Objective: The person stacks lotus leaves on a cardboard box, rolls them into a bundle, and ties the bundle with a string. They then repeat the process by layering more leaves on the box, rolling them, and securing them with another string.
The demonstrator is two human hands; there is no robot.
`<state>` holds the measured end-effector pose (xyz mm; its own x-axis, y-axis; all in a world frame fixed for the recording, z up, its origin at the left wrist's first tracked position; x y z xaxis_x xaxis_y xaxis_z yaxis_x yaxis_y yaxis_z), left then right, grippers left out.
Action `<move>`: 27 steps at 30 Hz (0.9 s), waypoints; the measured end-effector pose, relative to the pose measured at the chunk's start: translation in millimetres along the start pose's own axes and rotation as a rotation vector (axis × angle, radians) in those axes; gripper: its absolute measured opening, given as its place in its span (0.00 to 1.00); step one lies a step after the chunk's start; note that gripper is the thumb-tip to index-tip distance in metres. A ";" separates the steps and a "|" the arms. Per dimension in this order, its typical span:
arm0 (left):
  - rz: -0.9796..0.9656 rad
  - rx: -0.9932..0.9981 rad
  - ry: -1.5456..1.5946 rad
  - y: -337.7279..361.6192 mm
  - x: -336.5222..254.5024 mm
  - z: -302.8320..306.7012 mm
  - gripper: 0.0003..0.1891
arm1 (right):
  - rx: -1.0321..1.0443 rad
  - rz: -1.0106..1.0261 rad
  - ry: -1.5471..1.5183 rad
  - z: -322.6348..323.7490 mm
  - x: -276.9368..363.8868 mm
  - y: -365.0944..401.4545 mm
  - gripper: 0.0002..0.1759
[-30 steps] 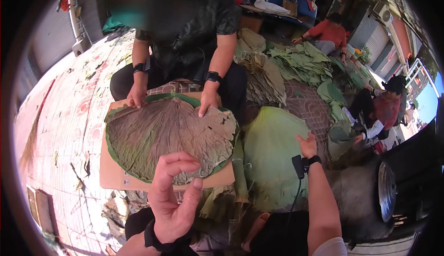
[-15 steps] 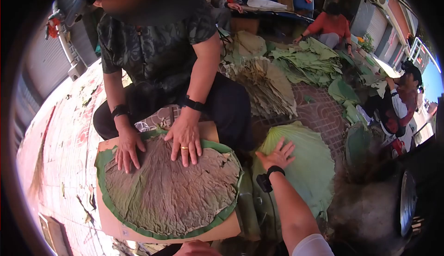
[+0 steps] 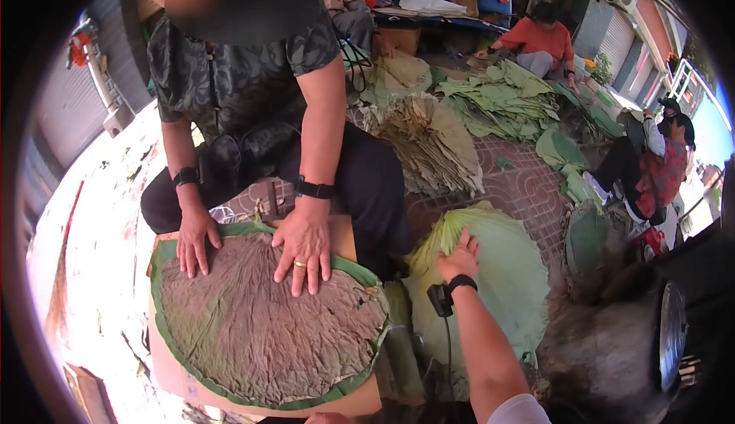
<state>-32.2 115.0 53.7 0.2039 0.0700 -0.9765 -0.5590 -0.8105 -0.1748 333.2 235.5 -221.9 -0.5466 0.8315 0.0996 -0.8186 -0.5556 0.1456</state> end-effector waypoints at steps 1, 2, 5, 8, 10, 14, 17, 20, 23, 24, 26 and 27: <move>0.015 -0.013 0.020 4.5 -0.1 -0.5 0.08 | -0.028 0.038 -0.057 1.5 -8.1 -2.4 0.54; 0.016 -0.009 0.017 8.7 -1.1 -1.2 0.08 | -0.055 0.078 -0.113 6.1 -15.9 -3.5 0.52; 0.015 0.008 0.010 20.3 -6.2 -3.8 0.08 | -0.008 0.098 -0.335 26.7 -45.1 -8.2 0.46; 0.010 -0.011 0.121 29.7 -4.7 -10.8 0.07 | -0.014 0.199 -0.435 47.9 -80.1 -15.6 0.40; 0.081 -0.035 0.243 36.5 0.3 -11.6 0.06 | -0.125 0.216 -0.523 70.0 -107.5 -10.9 0.31; 0.226 -0.041 0.387 45.9 -4.4 -20.8 0.08 | -0.349 0.214 -0.628 108.1 -174.4 3.5 0.23; 0.176 -0.021 0.314 44.1 8.5 -27.5 0.05 | -0.440 0.181 -0.729 137.7 -220.6 26.5 0.21; 0.077 0.022 0.263 42.7 10.5 -36.8 0.05 | -0.413 0.171 -0.985 181.7 -247.4 65.5 0.21; 0.039 0.068 0.291 41.8 18.8 -48.7 0.10 | -0.329 0.152 -1.278 229.4 -254.3 122.6 0.20; 0.005 0.082 0.286 40.3 19.9 -53.3 0.11 | -0.288 0.134 -1.357 244.0 -252.8 144.9 0.20; -0.077 0.115 0.185 37.0 26.1 -62.4 0.15 | -0.304 0.175 -1.538 268.2 -235.4 196.8 0.20; -0.115 0.120 0.129 35.3 26.9 -65.3 0.17 | -0.297 0.200 -1.629 278.7 -230.0 221.0 0.20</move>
<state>6.0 50.2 29.5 0.3687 0.0770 -0.9263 -0.6161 -0.7260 -0.3056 327.2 -79.0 61.6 -0.0525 -0.2263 0.9726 -0.8703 -0.4673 -0.1557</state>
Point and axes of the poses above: each hand's wrist, its own y-axis away from the middle knuckle, its own z-axis out of the back of the hand, x = y × z, the point moved 5 cm from there along -y, towards the middle knuckle, and after that the axes turned 14 degrees about y, right-handed, at the moved point
